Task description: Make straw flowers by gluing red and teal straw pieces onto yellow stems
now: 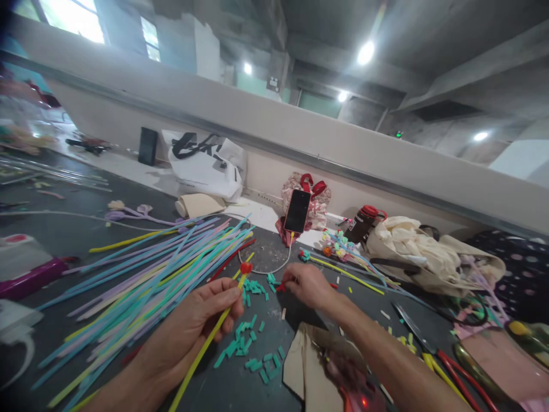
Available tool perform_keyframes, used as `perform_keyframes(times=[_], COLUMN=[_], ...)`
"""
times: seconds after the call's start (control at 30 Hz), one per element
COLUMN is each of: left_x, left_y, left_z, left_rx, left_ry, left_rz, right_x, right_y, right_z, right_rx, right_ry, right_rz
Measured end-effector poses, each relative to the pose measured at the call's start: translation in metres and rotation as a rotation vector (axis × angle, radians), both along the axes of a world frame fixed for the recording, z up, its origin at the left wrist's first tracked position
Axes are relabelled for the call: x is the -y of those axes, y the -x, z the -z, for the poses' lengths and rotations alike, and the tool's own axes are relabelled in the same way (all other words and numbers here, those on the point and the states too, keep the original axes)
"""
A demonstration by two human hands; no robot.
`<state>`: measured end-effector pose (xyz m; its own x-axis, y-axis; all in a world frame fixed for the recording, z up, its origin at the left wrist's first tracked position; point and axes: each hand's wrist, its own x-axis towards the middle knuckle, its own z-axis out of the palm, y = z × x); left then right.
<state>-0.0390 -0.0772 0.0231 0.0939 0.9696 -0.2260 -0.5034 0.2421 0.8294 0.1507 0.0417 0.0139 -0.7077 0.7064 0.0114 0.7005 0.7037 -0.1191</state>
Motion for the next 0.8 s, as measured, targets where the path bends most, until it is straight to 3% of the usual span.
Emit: perform_keyframes(times=[0.3, 0.57, 0.8], left_x=[-0.002, -0.001, -0.002], left_y=[-0.002, -0.003, -0.005], left_z=[0.002, 0.001, 0.005], left_rx=[-0.030, -0.021, -0.024], left_ry=[0.023, 0.026, 0.039], left_rz=[0.008, 0.018, 0.005], right_x=[0.002, -0.009, -0.003], right_y=[0.005, -0.029, -0.034], right_z=[0.013, 0.002, -0.001], right_rx=[0.026, 0.020, -0.047], right_ry=[0.008, -0.029, -0.035], right_rz=[0.000, 0.106, 0.186])
